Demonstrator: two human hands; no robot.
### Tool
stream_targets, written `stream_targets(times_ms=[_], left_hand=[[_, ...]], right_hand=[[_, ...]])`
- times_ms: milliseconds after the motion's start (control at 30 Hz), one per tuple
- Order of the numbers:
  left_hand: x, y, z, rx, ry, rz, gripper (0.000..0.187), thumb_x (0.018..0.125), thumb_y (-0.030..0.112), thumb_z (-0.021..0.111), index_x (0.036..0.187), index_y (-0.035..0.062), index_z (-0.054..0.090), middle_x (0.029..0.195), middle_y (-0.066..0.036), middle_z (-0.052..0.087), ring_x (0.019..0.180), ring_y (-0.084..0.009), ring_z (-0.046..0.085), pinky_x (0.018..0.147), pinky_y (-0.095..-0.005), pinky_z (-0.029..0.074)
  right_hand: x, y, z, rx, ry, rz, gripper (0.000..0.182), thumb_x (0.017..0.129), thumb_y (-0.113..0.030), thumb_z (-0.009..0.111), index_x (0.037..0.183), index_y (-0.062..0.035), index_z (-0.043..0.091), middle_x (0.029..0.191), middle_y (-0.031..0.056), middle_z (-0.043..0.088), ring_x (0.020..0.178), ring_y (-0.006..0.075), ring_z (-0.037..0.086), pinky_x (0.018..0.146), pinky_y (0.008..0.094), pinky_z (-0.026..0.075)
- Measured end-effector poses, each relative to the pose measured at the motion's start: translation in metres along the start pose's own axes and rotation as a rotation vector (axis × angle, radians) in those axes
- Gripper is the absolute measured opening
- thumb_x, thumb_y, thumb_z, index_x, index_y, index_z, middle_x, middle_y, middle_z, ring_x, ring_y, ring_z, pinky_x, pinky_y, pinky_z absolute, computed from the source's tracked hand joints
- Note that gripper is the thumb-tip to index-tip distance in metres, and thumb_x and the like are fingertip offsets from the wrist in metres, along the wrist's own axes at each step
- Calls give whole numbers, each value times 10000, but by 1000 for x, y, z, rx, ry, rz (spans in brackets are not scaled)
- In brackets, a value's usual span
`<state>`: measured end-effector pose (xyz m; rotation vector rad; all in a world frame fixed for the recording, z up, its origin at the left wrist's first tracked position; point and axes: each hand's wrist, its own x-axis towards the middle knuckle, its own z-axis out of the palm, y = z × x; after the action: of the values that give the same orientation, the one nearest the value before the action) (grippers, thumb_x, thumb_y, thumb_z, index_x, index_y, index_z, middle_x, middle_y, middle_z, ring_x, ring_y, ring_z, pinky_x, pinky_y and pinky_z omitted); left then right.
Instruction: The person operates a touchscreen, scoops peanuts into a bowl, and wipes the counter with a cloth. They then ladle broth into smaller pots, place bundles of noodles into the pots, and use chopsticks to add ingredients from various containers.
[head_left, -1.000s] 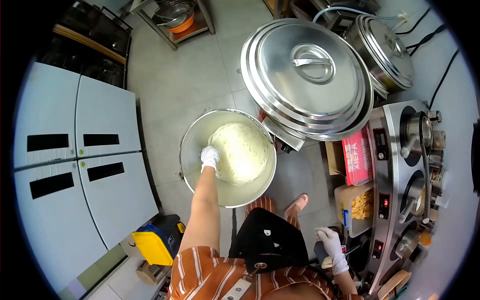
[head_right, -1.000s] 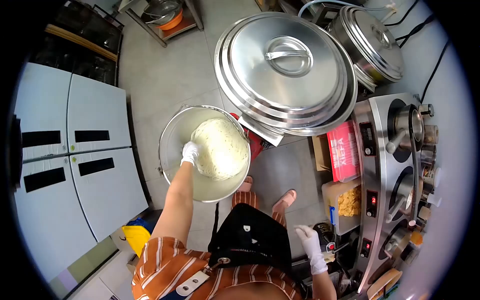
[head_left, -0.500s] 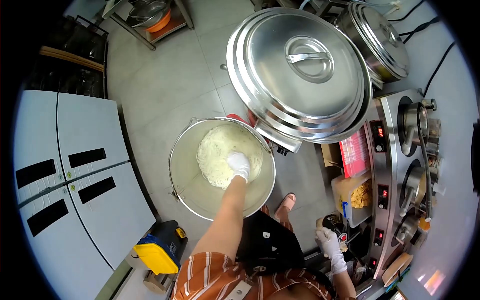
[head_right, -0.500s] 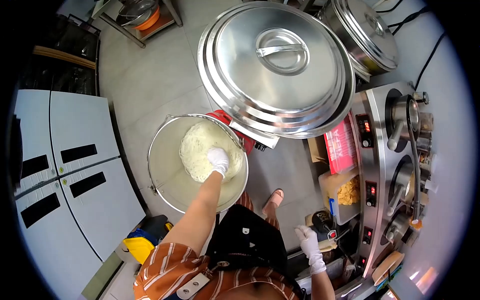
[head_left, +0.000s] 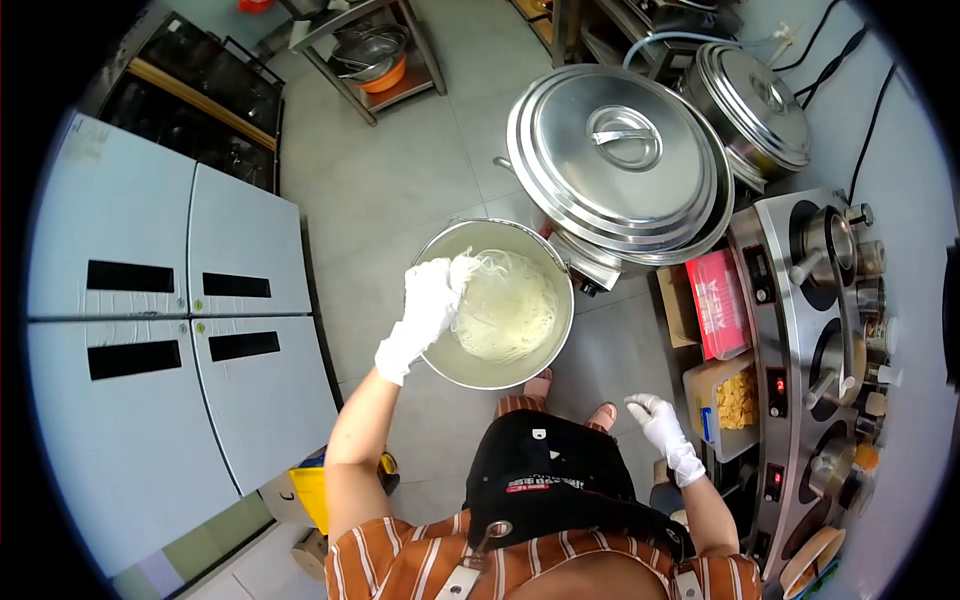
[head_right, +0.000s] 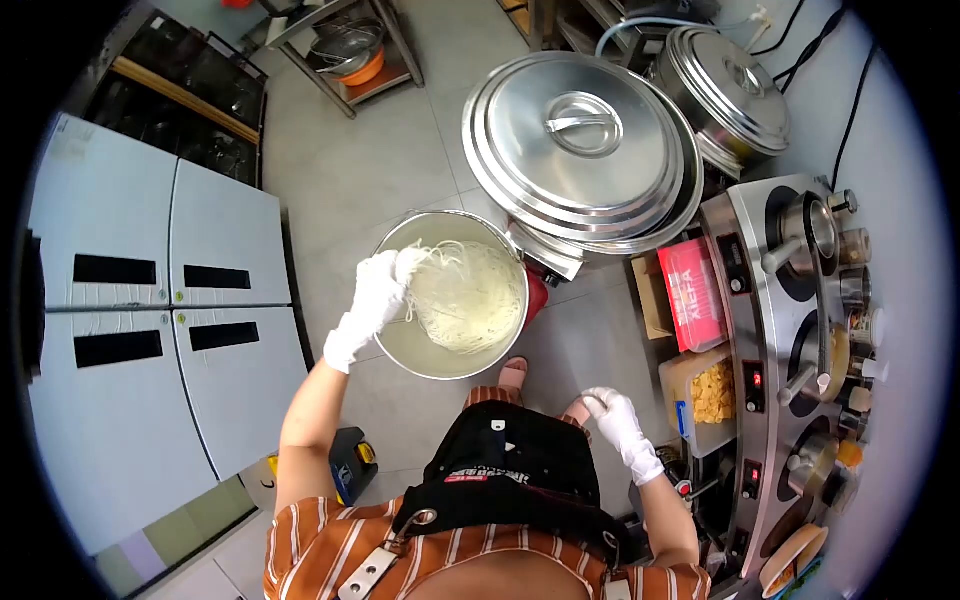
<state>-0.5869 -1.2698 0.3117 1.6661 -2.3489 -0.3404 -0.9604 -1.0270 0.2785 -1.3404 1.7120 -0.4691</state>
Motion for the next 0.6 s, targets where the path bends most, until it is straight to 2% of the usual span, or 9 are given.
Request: stream_targets(times_ms=[100, 133, 167, 333, 367, 433, 500, 533, 600], left_hand=[[1, 37, -88, -351, 29, -95, 288, 917, 283, 553, 889, -2, 578, 754, -213, 601, 712, -377, 603, 662, -425, 462], [0, 47, -113, -390, 65, -43, 256, 916, 249, 554, 908, -6, 583, 810, -238, 610, 712, -413, 598, 615, -429, 473], [-1, 55, -138, -446, -10, -97, 299, 905, 220, 594, 1123, 16, 614, 922, -176, 665, 819, -241, 644, 764, -328, 486], [-8, 88, -232, -553, 67, -69, 336, 867, 114, 589, 1175, -20, 570, 1016, -69, 669, 915, -157, 627, 842, -290, 496], [-8, 91, -248, -608, 75, -13, 371, 879, 197, 629, 1169, -27, 570, 1011, -82, 667, 912, -152, 629, 833, -283, 498], [-10, 106, -277, -657, 132, 45, 491, 871, 353, 671, 1158, -34, 573, 990, -76, 668, 891, -141, 628, 816, -272, 496], [-12, 119, -304, -560, 175, 106, 342, 880, 218, 617, 1091, -50, 601, 899, -131, 681, 827, -166, 635, 782, -295, 496], [-14, 126, -315, -516, 209, 129, 330, 883, 210, 598, 1091, -45, 611, 882, -124, 683, 811, -167, 634, 772, -295, 498], [-13, 132, -331, -503, 231, 173, 325, 884, 197, 585, 1102, -43, 611, 884, -115, 681, 804, -164, 632, 768, -290, 495]], right_hand=[[15, -37, -11, -23, -86, -12, 217, 860, -154, 632, 1012, -5, 673, 974, 198, 671, 904, 329, 655, 805, 365, 506], [22, -32, -8, -82, -64, -138, 218, 861, -164, 629, 1009, -10, 675, 978, 191, 668, 909, 342, 644, 807, 380, 503], [27, -39, -11, -86, -65, -152, 218, 861, -164, 629, 1009, -10, 675, 978, 191, 668, 909, 342, 644, 807, 380, 503], [63, -91, -13, -46, -55, -345, 286, 861, -192, 639, 1092, -23, 646, 1042, 181, 654, 973, 325, 634, 842, 381, 491], [70, -104, -12, -12, -40, -362, 340, 851, -196, 653, 1147, -31, 625, 1075, 178, 648, 985, 316, 633, 843, 384, 490], [79, -140, -8, 140, -61, -281, 619, 789, -213, 724, 1328, -27, 484, 1234, 198, 577, 1138, 310, 569, 941, 383, 452], [101, -157, 1, 63, -1, -491, 995, 672, -234, 818, 1457, -4, 250, 1425, 238, 382, 1337, 330, 372, 1087, 382, 323], [107, -172, 5, 63, 1, -500, 995, 672, -234, 818, 1457, -4, 250, 1425, 238, 382, 1337, 330, 372, 1087, 382, 323], [113, -205, 16, 137, 25, -638, 1227, 576, -246, 870, 1480, 26, 86, 1513, 267, 178, 1430, 340, 158, 1161, 379, 176]])
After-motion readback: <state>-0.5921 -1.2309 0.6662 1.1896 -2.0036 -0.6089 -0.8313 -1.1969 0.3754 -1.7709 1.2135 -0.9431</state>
